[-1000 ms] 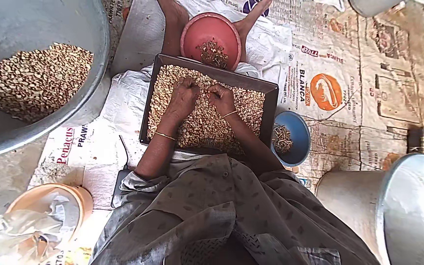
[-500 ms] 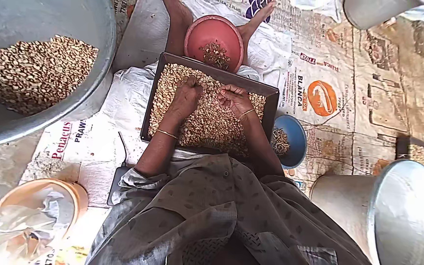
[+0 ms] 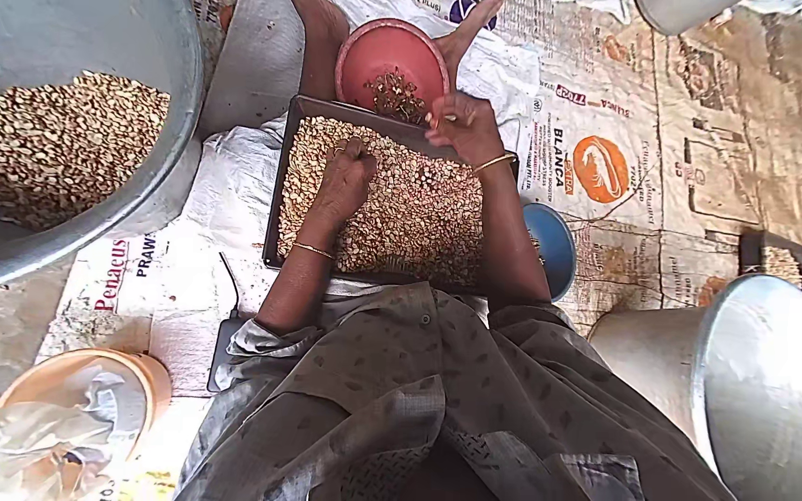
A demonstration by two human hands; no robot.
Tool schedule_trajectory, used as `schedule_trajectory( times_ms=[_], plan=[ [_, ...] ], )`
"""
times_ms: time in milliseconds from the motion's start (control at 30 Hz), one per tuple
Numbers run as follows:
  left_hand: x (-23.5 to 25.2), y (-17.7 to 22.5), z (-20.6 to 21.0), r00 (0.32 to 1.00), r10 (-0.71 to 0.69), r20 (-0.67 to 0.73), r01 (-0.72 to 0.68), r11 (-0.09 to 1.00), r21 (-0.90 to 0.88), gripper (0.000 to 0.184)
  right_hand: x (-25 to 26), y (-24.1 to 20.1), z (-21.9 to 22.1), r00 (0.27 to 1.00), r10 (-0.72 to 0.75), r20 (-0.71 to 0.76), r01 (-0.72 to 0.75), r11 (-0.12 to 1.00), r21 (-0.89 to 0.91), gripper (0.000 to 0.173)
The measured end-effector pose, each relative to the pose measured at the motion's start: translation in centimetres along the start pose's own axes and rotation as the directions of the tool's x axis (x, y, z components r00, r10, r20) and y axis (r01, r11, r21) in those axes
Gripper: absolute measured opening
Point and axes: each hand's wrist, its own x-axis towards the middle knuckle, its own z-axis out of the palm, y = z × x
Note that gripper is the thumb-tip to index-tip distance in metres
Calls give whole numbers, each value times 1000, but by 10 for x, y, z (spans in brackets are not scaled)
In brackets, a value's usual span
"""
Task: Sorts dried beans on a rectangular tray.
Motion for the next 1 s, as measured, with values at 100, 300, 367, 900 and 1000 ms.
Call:
schedule_trajectory(
  times_ms=[100,300,367,900,1000],
  plan=[
    [-1,0,1,1000,5,10,-6,1000,12,21,19,-17,-16,931,-169,-323,116,977,-178,37],
    [1,4,-3,1000,-18,-17,18,999,-38,24,-21,17,53,927,-330,178,362,913,-191,25],
    [0,4,-4,1000,2,-12,-3,999,-53,23,-34,44,68,892,-267,366,398,848,-351,37],
    [-1,4,-3,998,-54,37,53,998,20,23,-103,71,-16,968,248,-36,-251,965,-80,35],
    [-1,4,-4,998,-58,37,58,998,-1,24,-104,78,1,931,347,113,-365,899,241,37]
  ],
)
